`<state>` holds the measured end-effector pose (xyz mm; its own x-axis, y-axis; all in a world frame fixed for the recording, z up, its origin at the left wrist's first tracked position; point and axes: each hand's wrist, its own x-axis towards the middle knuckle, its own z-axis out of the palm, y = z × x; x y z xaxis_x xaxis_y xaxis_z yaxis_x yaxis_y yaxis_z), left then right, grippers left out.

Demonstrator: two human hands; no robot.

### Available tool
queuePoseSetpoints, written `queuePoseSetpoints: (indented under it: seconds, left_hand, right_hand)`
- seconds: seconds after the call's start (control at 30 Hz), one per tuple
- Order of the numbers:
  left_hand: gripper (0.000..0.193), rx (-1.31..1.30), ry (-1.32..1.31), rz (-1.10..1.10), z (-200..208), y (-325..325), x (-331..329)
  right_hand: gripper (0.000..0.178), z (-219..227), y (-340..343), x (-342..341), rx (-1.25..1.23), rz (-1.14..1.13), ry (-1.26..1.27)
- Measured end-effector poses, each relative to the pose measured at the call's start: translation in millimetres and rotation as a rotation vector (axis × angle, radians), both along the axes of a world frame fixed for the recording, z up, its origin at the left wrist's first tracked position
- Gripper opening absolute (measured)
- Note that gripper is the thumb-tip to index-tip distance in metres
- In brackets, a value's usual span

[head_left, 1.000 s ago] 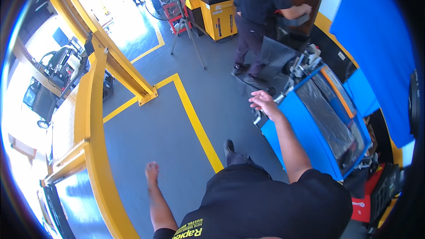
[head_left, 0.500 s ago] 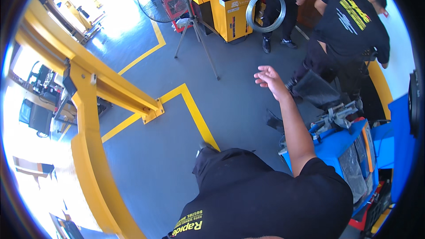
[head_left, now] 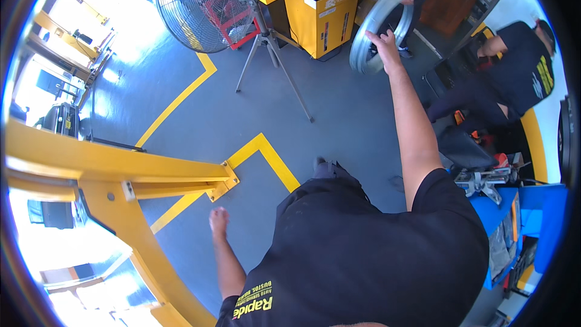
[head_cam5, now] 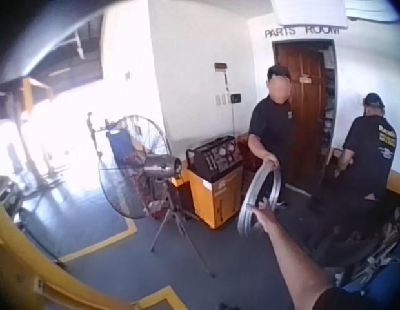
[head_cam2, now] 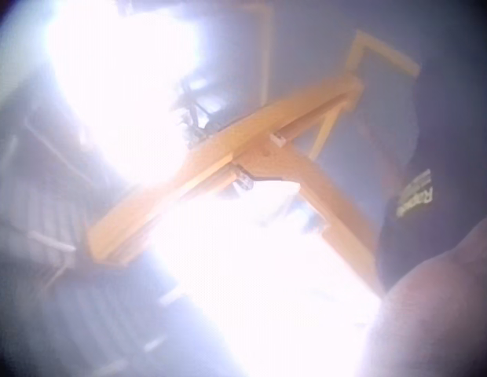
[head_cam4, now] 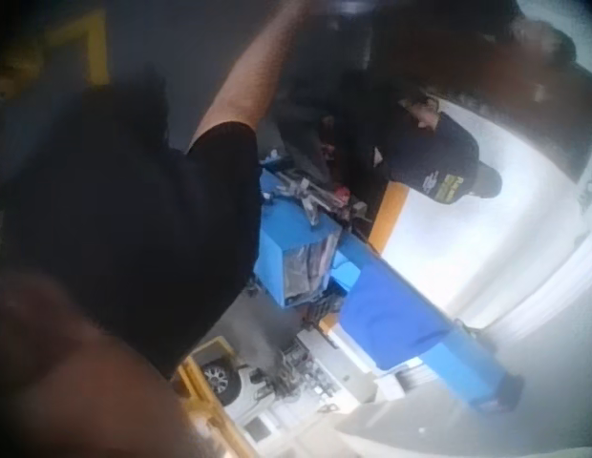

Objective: The person walks through an auto repair shop carrying a coiled wire, places it in the trunk of a gray SUV, and then measures and cuts a length of wire. The person strips the wire ends and attaches a small black connector to one end.

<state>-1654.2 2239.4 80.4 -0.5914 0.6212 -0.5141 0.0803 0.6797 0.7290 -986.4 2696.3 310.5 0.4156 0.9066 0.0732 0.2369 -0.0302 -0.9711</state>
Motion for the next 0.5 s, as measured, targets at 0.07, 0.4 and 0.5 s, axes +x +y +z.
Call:
queuePoseSetpoints:
  seconds: [0.07, 0.4, 0.5]
  left_hand:
    - [0.022, 0.117, 0.082, -0.084, 24.4, 75.1, -26.0]
    - [0.045, -0.781, -0.06, -0.59, -52.9, 173.2, 14.4]
    - [0.048, -1.0, -0.342, -0.45, -41.2, 148.1, 23.3]
  right_hand:
    - [0.071, -34.7, 38.4, 3.6, 0.084, 0.323, 0.21]
    - [0.072, -172.7, -9.7, -36.1, -0.091, -0.372, 0.564]
    - [0.045, -215.3, -14.7, -28.0, -0.285, -0.434, 0.548]
